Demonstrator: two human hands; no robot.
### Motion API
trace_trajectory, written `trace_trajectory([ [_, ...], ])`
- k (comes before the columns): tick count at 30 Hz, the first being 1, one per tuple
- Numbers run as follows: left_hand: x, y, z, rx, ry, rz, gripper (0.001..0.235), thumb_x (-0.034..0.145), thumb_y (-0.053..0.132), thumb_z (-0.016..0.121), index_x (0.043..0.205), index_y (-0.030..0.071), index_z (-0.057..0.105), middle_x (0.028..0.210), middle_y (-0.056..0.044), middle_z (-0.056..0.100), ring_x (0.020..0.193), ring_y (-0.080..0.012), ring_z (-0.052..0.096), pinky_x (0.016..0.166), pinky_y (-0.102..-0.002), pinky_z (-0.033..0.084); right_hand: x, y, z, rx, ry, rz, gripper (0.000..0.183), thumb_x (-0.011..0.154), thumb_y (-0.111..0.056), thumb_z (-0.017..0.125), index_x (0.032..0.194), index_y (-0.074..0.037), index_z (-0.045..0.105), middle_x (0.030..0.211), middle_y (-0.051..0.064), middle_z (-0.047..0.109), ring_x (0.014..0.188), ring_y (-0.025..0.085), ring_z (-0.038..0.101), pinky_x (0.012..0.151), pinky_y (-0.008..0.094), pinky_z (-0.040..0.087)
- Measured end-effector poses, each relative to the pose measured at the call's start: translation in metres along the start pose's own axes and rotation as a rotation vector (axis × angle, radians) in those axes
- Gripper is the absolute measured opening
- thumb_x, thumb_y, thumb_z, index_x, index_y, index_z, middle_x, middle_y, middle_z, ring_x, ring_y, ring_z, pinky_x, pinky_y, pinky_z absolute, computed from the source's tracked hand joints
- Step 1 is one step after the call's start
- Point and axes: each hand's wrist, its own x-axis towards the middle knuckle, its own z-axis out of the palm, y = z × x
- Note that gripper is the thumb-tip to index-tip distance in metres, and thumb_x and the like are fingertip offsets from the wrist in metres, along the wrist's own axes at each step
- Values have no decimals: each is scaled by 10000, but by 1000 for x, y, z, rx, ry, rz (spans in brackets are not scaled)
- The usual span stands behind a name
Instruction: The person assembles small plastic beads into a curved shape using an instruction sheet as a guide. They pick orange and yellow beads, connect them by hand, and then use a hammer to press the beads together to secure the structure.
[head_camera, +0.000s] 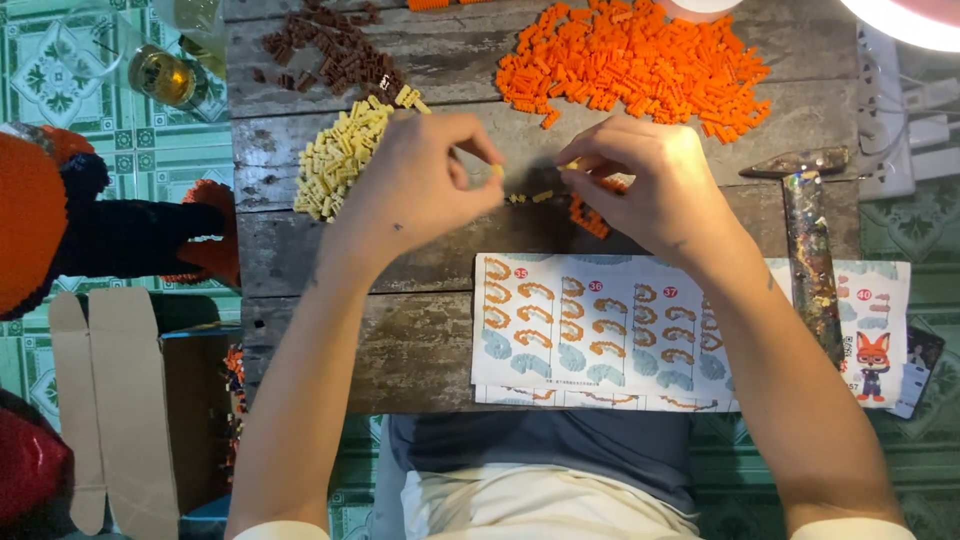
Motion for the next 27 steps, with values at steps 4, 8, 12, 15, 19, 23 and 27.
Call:
trace_trajectory([
  [4,4,0,24,-215,-70,80,157,933,60,801,1055,-31,762,999,-262,828,690,-230,740,692,-420,617,0,0,5,40,40,-30,184,977,165,866,1145,105,821,1071,255,761,954,395,802,832,422,688],
  [8,1,-6,36,-257,-39,149,100,961,49,825,1046,50,773,986,-192,844,683,-180,729,629,-328,605,0,1,4,34,40,-44,197,964,175,884,1142,111,829,1064,263,754,950,409,799,835,427,692],
  [12,-1,1,47,-101,81,307,182,889,24,935,978,74,785,883,-7,816,587,-95,500,535,-263,401,0,-8,4,-112,103,-138,255,900,174,890,1131,98,814,1056,177,794,816,220,740,671,318,575],
  [15,-5,-3,58,67,58,345,146,900,100,895,1032,71,840,1015,-29,821,766,-216,726,740,-359,583,-1,-7,4,-123,114,-136,220,938,172,898,1130,102,815,1066,177,799,819,219,751,701,319,599],
  [19,-5,-10,66,186,53,329,135,935,181,865,1062,135,872,1010,34,799,734,-188,714,688,-345,573,-2,-4,4,-127,118,-134,206,949,168,896,1131,109,817,1055,171,797,816,215,749,693,314,590],
  [23,-1,-20,52,175,141,331,126,985,146,869,1102,104,888,1066,-28,857,661,-125,681,627,-253,554,-3,-4,4,-113,106,-120,223,946,167,897,1142,101,814,1058,170,798,838,215,757,722,313,606],
  [27,-4,-32,42,241,105,237,164,1007,169,843,1147,106,899,1118,-21,798,765,-202,724,763,-358,605,-5,-3,4,-71,92,-82,196,973,148,903,1132,103,799,1053,171,792,871,214,786,758,303,637],
])
